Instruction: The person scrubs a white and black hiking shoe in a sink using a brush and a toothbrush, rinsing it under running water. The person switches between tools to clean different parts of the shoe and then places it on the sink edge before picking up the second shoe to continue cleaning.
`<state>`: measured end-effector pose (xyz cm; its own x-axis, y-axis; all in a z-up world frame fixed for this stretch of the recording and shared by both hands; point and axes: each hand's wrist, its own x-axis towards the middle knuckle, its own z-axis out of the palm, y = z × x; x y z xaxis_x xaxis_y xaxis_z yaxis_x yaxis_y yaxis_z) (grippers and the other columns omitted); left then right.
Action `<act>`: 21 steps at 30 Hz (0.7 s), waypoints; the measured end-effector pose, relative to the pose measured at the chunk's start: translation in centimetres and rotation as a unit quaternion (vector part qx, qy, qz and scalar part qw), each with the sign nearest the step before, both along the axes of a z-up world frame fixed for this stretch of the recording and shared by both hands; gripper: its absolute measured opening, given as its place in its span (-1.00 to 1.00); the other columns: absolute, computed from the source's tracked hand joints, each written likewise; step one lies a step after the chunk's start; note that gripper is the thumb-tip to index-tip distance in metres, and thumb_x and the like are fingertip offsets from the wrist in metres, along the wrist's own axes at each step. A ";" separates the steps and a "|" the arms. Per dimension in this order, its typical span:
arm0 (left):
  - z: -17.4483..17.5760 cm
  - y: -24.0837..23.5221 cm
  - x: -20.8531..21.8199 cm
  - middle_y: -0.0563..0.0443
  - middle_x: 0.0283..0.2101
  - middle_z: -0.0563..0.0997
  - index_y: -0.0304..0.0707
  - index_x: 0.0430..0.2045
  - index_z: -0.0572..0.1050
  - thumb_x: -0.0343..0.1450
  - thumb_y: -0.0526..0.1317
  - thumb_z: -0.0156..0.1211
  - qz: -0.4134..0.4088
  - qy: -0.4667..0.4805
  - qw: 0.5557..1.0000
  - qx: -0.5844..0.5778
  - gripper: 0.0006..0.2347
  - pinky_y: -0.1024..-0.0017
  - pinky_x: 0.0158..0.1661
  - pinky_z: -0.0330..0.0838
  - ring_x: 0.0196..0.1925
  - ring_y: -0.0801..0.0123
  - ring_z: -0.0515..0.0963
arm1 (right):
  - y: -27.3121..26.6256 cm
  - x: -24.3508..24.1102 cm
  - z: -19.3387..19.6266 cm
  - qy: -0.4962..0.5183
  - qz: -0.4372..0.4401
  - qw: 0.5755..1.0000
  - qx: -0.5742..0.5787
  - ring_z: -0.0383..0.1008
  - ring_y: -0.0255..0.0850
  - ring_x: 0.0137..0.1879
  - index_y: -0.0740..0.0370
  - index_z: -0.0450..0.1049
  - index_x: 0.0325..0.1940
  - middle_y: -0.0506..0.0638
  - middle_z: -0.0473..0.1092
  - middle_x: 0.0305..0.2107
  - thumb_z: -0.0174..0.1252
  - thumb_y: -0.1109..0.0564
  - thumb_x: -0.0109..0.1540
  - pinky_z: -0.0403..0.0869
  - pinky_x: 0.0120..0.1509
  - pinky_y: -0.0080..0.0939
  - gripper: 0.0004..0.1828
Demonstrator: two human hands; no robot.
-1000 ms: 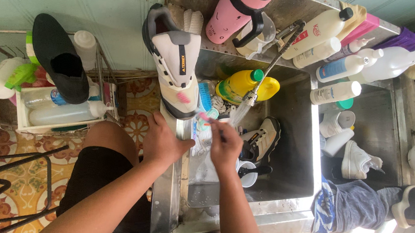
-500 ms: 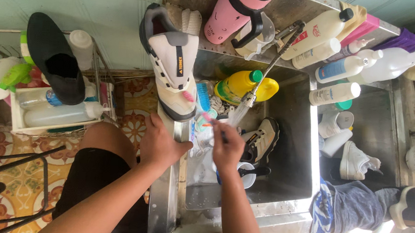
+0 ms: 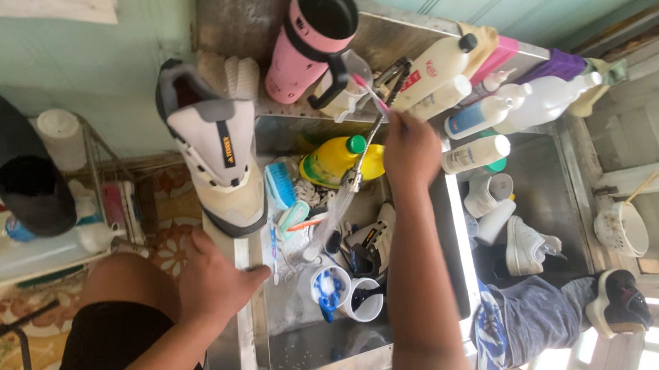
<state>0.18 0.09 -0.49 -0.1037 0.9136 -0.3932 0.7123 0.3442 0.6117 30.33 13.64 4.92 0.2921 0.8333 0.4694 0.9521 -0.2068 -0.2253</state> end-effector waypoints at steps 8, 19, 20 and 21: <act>0.1 0.1 0.2 -0.40 0.06 0.34 -0.54 0.04 0.14 -0.06 0.01 0.65 0.007 0.016 1.000 -0.009 -0.07 -0.03 -0.09 0.51 0.06 -0.23 0.50 | 11.4 -1.5 -0.7 -0.135 0.029 0.961 -0.241 0.61 0.03 -0.16 0.12 0.64 -0.24 0.11 0.55 -0.31 0.26 -0.03 0.16 0.55 -0.09 0.00 -0.77; -0.4 0.3 -0.1 -0.40 0.03 0.38 -0.54 0.00 0.17 -0.03 0.04 0.64 -0.013 0.008 1.000 -0.025 -0.11 0.04 -0.10 0.54 -0.06 -0.19 0.59 | 4.6 2.4 1.9 0.141 -0.038 0.986 -0.077 0.58 0.09 -0.31 0.24 0.66 -0.23 0.20 0.54 -0.45 0.27 -0.07 0.23 0.48 -0.15 0.00 -0.69; -0.4 0.2 -0.1 -0.40 0.04 0.38 -0.55 0.01 0.16 -0.03 0.04 0.64 -0.013 0.009 1.000 -0.021 -0.10 0.03 -0.11 0.54 -0.07 -0.20 0.59 | 3.9 2.6 2.0 0.149 -0.016 0.987 -0.057 0.58 0.03 -0.32 0.25 0.66 -0.22 0.18 0.54 -0.46 0.28 -0.05 0.23 0.49 -0.15 -0.03 -0.70; -0.4 0.2 -0.1 -0.40 0.05 0.38 -0.55 0.03 0.15 -0.03 0.04 0.64 -0.013 0.009 1.000 -0.018 -0.09 0.02 -0.12 0.54 -0.08 -0.20 0.59 | 3.1 2.7 1.9 0.158 0.006 0.987 -0.036 0.59 -0.03 -0.34 0.26 0.65 -0.20 0.17 0.54 -0.48 0.29 -0.04 0.22 0.49 -0.16 -0.06 -0.71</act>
